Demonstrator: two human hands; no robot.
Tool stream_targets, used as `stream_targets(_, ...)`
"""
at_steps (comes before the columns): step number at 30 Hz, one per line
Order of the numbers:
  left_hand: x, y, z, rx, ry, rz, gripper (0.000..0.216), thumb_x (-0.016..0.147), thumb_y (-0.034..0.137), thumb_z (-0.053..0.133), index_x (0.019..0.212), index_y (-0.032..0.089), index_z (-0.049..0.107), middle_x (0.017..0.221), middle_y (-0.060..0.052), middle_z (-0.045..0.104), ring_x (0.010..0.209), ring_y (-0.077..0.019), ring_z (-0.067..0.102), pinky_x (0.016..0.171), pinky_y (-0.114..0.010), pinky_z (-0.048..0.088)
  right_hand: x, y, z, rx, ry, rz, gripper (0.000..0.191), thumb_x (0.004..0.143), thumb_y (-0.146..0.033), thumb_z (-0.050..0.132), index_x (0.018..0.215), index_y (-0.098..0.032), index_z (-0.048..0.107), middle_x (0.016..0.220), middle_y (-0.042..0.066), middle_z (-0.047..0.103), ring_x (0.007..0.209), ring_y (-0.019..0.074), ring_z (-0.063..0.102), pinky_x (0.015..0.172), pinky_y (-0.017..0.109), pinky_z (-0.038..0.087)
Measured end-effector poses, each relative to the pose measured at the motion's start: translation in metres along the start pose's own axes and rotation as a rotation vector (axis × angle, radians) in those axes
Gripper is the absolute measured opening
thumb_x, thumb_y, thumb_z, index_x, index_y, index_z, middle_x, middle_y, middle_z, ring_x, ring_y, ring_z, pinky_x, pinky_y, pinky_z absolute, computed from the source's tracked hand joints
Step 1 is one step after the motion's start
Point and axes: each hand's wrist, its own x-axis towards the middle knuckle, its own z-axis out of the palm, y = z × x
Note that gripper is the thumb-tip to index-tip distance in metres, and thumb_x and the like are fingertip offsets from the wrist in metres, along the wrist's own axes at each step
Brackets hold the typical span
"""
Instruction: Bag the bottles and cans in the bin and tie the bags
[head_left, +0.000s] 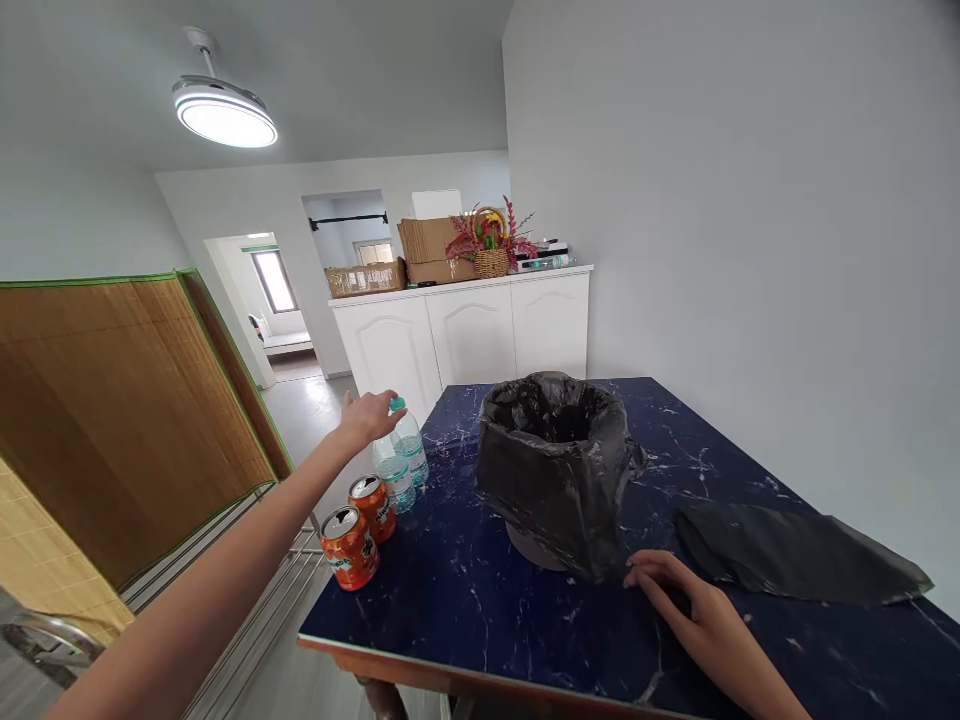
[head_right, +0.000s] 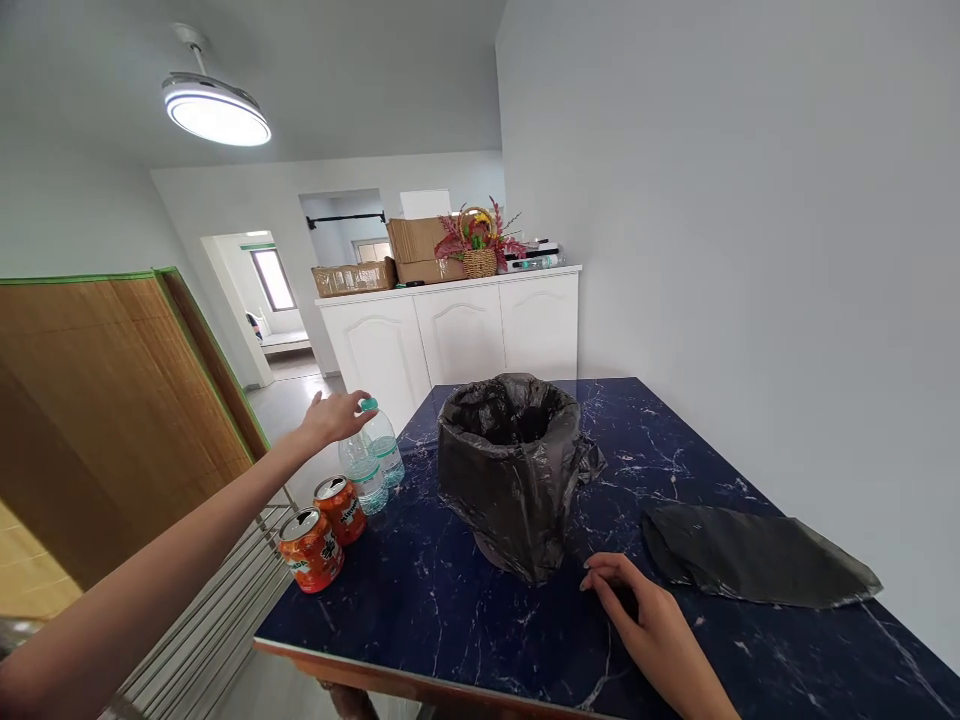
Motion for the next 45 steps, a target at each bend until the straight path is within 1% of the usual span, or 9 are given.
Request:
stream_targets(8, -0.01, 0.021, -0.006, -0.064, 0.11, 0.066, 0.03, 0.103, 0.044, 0.064, 0.123, 0.022, 0.066, 0.108, -0.012, 0.082, 0.103, -0.0334, 0.076, 0.088, -0.044, 0.06, 0.0, -0.008, 0.0, 0.017, 0.022, -0.032, 0.036, 0.105, -0.059, 0.056, 0.119, -0.029, 0.07, 0.109, 0.008, 0.08, 0.086, 0.0253, 0.078, 0.062, 0.029, 0.059)
stream_targets(13, -0.025, 0.03, -0.071, -0.227, 0.462, 0.121, 0.043, 0.111, 0.046, 0.046, 0.145, 0.019, 0.051, 0.138, -0.014, 0.073, 0.126, -0.03, 0.07, 0.105, -0.044, 0.055, 0.002, -0.013, 0.0, 0.004, 0.025, -0.046, 0.035, 0.105, -0.058, 0.055, 0.117, -0.03, 0.071, 0.103, 0.007, 0.08, 0.088, 0.0257, 0.078, 0.063, 0.029, 0.058)
stream_targets(15, -0.038, 0.038, -0.102, -0.443, 0.728, 0.222, 0.046, 0.107, 0.048, 0.057, 0.143, 0.021, 0.056, 0.133, -0.011, 0.076, 0.12, -0.0282, 0.073, 0.106, -0.041, 0.055, 0.002, -0.013, 0.001, -0.004, 0.024, -0.05, 0.035, 0.105, -0.058, 0.054, 0.117, -0.03, 0.071, 0.102, 0.006, 0.08, 0.086, 0.0256, 0.078, 0.061, 0.029, 0.056)
stream_targets(17, -0.056, 0.052, -0.126, -0.584, 0.825, 0.319, 0.043, 0.105, 0.048, 0.061, 0.14, 0.024, 0.062, 0.131, -0.008, 0.077, 0.115, -0.0259, 0.075, 0.104, -0.039, 0.058, 0.002, -0.014, 0.001, -0.012, 0.028, -0.042, 0.035, 0.105, -0.058, 0.054, 0.116, -0.03, 0.071, 0.102, 0.005, 0.08, 0.083, 0.0247, 0.077, 0.058, 0.029, 0.054)
stream_targets(23, -0.093, 0.102, -0.144, -0.664, 0.607, 0.606, 0.041, 0.1, 0.049, 0.068, 0.13, 0.021, 0.07, 0.125, -0.006, 0.08, 0.112, -0.0245, 0.076, 0.103, -0.039, 0.058, 0.003, -0.013, 0.0, -0.011, 0.031, -0.036, 0.037, 0.103, -0.062, 0.055, 0.114, -0.03, 0.071, 0.101, 0.005, 0.08, 0.076, 0.0228, 0.075, 0.057, 0.029, 0.052)
stream_targets(28, -0.078, 0.126, -0.121, -0.584, 0.201, 0.769, 0.043, 0.1, 0.059, 0.064, 0.124, 0.026, 0.072, 0.127, -0.005, 0.079, 0.121, -0.0292, 0.073, 0.099, -0.041, 0.058, 0.004, -0.017, -0.001, 0.024, 0.001, -0.021, 0.043, 0.103, -0.066, 0.051, 0.114, -0.03, 0.072, 0.1, 0.006, 0.08, 0.066, 0.0215, 0.072, 0.055, 0.029, 0.053)
stream_targets(34, -0.041, 0.143, -0.081, -0.53, -0.126, 0.805, 0.037, 0.092, 0.048, 0.074, 0.121, 0.026, 0.074, 0.125, -0.008, 0.081, 0.119, -0.032, 0.074, 0.089, -0.038, 0.057, 0.004, -0.023, -0.002, 0.0, 0.016, -0.026, 0.043, 0.104, -0.066, 0.051, 0.114, -0.03, 0.072, 0.098, 0.006, 0.08, 0.061, 0.0197, 0.067, 0.051, 0.029, 0.049)
stream_targets(40, -0.041, 0.142, -0.073, -0.442, -0.226, 0.863, 0.034, 0.101, 0.053, 0.06, 0.11, 0.029, 0.082, 0.113, -0.004, 0.084, 0.096, -0.0268, 0.078, 0.08, -0.034, 0.055, 0.003, -0.025, -0.003, 0.004, 0.014, -0.001, 0.043, 0.103, -0.066, 0.053, 0.112, -0.029, 0.072, 0.101, 0.007, 0.08, 0.07, 0.0222, 0.073, 0.056, 0.029, 0.053)
stream_targets(45, -0.046, 0.122, -0.076, -0.462, 0.014, 0.791, 0.049, 0.109, 0.056, 0.043, 0.125, 0.025, 0.076, 0.129, -0.006, 0.08, 0.116, -0.0282, 0.074, 0.101, -0.038, 0.053, 0.003, -0.023, -0.003, 0.0, 0.03, -0.02, 0.041, 0.103, -0.065, 0.054, 0.109, -0.029, 0.072, 0.099, 0.007, 0.08, 0.08, 0.0249, 0.077, 0.056, 0.028, 0.053)
